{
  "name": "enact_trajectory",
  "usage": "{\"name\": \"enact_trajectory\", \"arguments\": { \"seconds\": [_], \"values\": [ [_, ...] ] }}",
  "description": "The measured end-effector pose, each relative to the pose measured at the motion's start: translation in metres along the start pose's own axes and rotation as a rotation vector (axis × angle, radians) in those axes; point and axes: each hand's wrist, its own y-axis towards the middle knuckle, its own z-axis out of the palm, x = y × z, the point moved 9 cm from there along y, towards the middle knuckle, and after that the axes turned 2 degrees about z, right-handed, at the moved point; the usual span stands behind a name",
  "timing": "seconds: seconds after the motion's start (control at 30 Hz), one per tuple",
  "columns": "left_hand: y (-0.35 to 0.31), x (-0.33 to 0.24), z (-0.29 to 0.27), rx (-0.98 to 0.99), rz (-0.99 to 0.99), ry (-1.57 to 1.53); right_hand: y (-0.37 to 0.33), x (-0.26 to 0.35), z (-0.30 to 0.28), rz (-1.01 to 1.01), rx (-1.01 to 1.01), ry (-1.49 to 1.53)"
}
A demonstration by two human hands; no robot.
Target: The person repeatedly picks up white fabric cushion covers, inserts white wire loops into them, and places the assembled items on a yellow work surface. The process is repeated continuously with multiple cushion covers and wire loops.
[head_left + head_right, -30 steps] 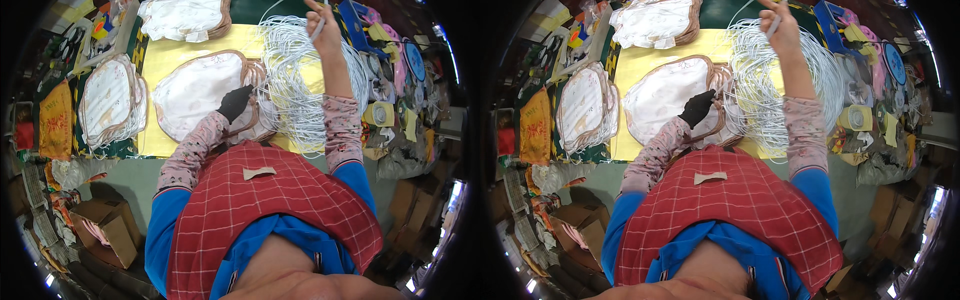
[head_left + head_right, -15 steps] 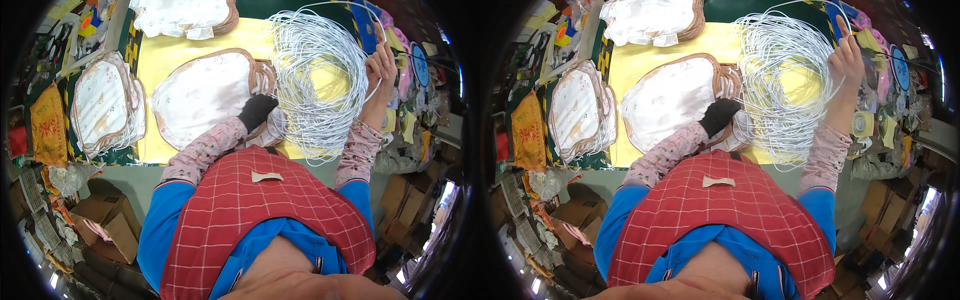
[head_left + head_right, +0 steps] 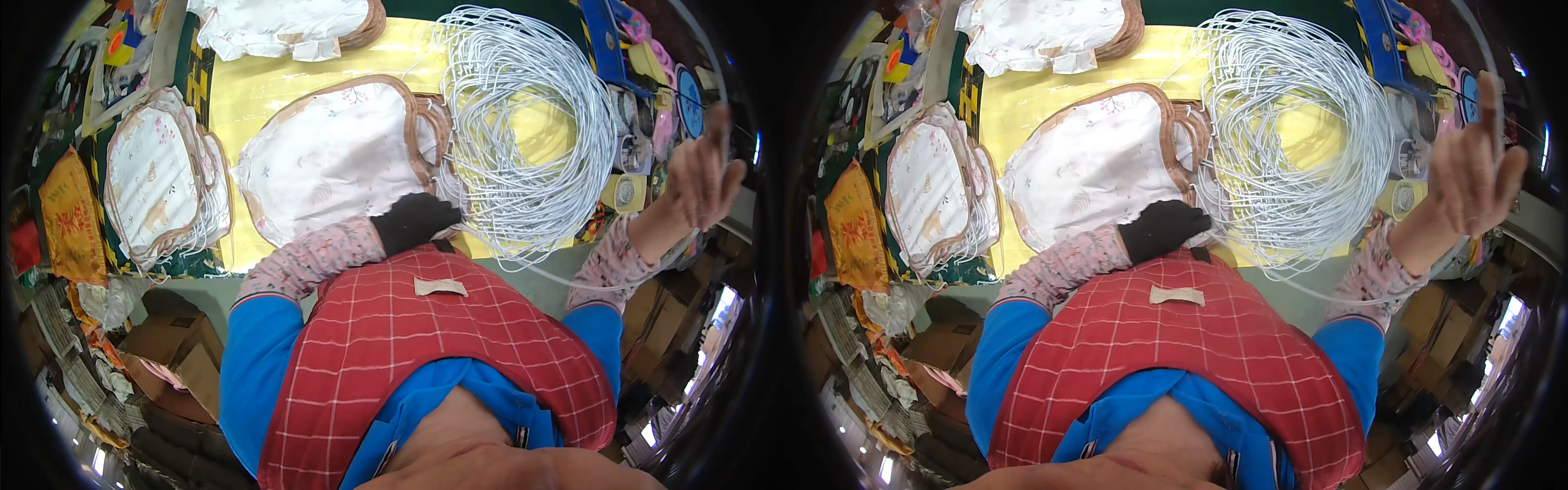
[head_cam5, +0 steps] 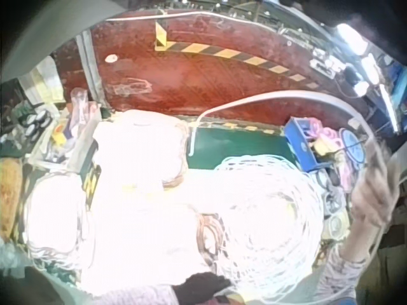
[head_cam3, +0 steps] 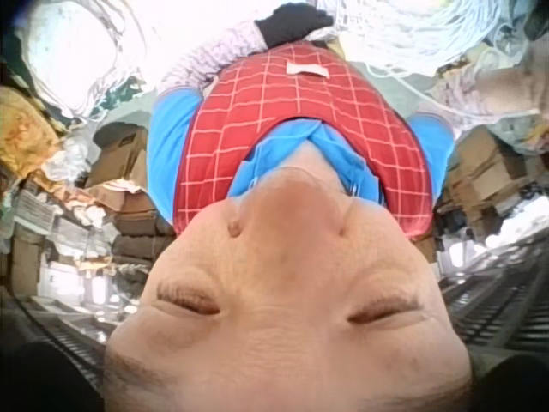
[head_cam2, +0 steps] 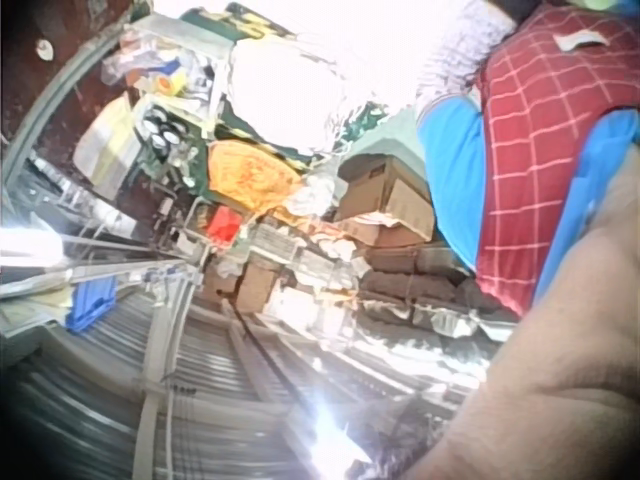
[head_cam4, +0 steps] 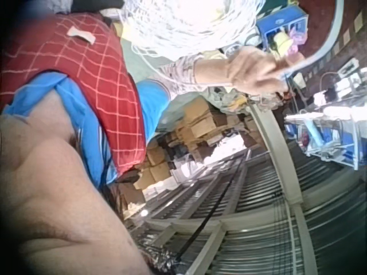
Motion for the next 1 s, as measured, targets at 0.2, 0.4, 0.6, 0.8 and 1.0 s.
{"name": "enact_trajectory", "arguments": {
  "seconds": [0.2,0.4,0.6,0.8,1.0],
  "values": [
    [-0.022,0.147,-0.072,-0.229,-0.358,0.028,-0.069,-0.091,-0.040,0.199,-0.769,-0.931],
    [-0.004,0.256,-0.096,-0.187,-0.489,0.455,-0.132,-0.099,-0.003,-0.060,-0.840,-0.872],
    [-0.013,0.194,-0.191,-0.442,-0.501,-0.401,-0.185,-0.086,0.009,-0.126,-0.884,-0.641],
    [-0.083,0.025,-0.276,-0.945,0.018,0.426,-0.193,-0.075,0.020,-0.198,-0.762,-0.541],
    [-0.119,-0.056,-0.287,-1.084,-0.095,0.718,-0.198,-0.071,0.030,-0.250,-0.626,-0.462]
  ]
}}
